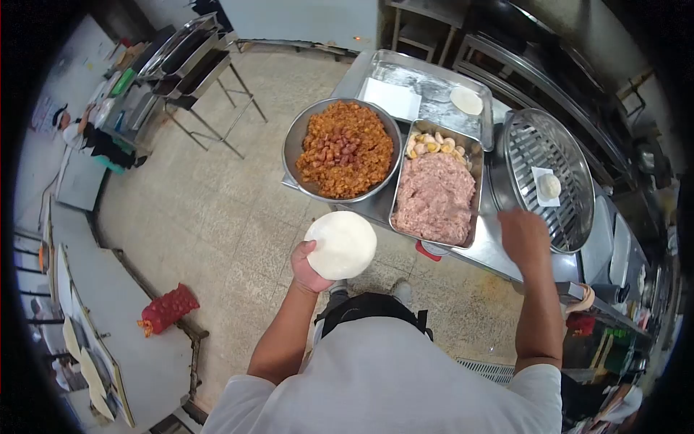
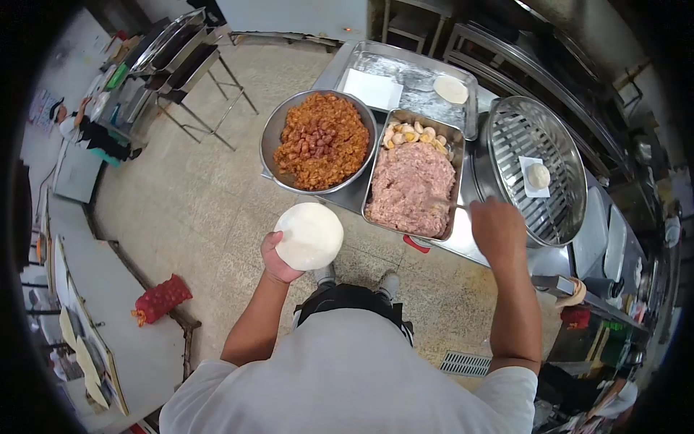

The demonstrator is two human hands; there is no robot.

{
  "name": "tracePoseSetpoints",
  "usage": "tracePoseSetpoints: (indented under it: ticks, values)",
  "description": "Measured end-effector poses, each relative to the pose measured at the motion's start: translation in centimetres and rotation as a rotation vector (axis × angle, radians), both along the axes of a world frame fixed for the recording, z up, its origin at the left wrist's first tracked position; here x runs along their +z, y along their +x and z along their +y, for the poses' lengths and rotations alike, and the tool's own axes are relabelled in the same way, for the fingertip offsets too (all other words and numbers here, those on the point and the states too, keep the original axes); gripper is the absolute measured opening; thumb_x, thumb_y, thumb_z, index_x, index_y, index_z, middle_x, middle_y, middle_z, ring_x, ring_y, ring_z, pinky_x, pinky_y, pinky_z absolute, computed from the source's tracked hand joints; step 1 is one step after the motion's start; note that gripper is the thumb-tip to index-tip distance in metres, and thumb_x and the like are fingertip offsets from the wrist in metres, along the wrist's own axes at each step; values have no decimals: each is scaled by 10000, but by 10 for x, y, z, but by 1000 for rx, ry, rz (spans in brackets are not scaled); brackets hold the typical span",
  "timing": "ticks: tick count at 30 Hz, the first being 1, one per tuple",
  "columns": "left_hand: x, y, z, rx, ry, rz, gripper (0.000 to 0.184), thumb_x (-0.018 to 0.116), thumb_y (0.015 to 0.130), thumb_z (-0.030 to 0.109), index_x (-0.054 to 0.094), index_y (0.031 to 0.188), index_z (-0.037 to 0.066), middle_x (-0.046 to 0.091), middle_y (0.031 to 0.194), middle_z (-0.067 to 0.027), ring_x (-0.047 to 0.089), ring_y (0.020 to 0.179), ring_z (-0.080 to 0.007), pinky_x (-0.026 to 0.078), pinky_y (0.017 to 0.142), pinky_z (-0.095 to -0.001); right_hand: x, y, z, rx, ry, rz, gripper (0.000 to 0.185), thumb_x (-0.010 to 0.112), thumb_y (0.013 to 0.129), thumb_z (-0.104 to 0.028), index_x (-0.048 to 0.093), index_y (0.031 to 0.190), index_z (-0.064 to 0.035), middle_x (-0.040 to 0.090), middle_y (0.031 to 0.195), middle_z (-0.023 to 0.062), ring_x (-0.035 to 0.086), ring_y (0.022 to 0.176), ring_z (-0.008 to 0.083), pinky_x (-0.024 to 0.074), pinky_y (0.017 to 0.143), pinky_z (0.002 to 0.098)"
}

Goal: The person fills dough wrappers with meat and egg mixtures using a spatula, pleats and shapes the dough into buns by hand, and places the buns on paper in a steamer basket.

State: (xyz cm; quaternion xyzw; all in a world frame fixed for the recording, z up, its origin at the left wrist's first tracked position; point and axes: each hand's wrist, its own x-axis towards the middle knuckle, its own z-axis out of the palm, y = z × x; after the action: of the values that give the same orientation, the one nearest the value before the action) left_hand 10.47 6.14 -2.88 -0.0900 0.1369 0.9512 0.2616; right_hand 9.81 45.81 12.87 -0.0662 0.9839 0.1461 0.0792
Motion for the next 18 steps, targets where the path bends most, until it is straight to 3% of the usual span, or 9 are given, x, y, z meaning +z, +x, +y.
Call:
tracePoseSetpoints:
  ticks: [2, 7, 12, 18]
  values:
    - [-11, 5, -11, 52, -40, -9, 766, 655, 756, 303, 420, 1427, 18, 538, 1368, -226, 535, 1246, -423, 414, 1076, -561, 22, -12, -18, 11, -107, 41, 183, 511, 878, -97, 659, 980, -66, 663, 896, 162, 689, 805, 355, 553, 694, 452]
    - [-35, 4, -33, 165, -146, -16, 717, 648, 758, 263, 448, 1400, 12, 562, 1337, -218, 551, 1230, -409, 436, 1060, -554, -24, -66, -87, 260, -378, 32, 205, 503, 866, -66, 648, 1012, -64, 658, 983, 157, 688, 865, 348, 554, 733, 457]
    - [-55, -20, -42, 126, -161, -47, 704, 636, 755, 247, 454, 1384, -9, 574, 1323, -216, 571, 1205, -409, 456, 1042, -549, -60, -124, -155, 324, -317, -12, 244, 539, 837, -56, 670, 1040, -98, 688, 982, 125, 701, 873, 309, 570, 720, 434]
    - [-59, -38, -44, 62, -131, -7, 731, 641, 742, 260, 452, 1394, -8, 566, 1335, -228, 579, 1190, -420, 441, 1052, -561, -80, -151, -170, 423, -271, -161, 279, 538, 804, -42, 698, 1023, -110, 716, 1010, 116, 703, 919, 298, 576, 745, 420]
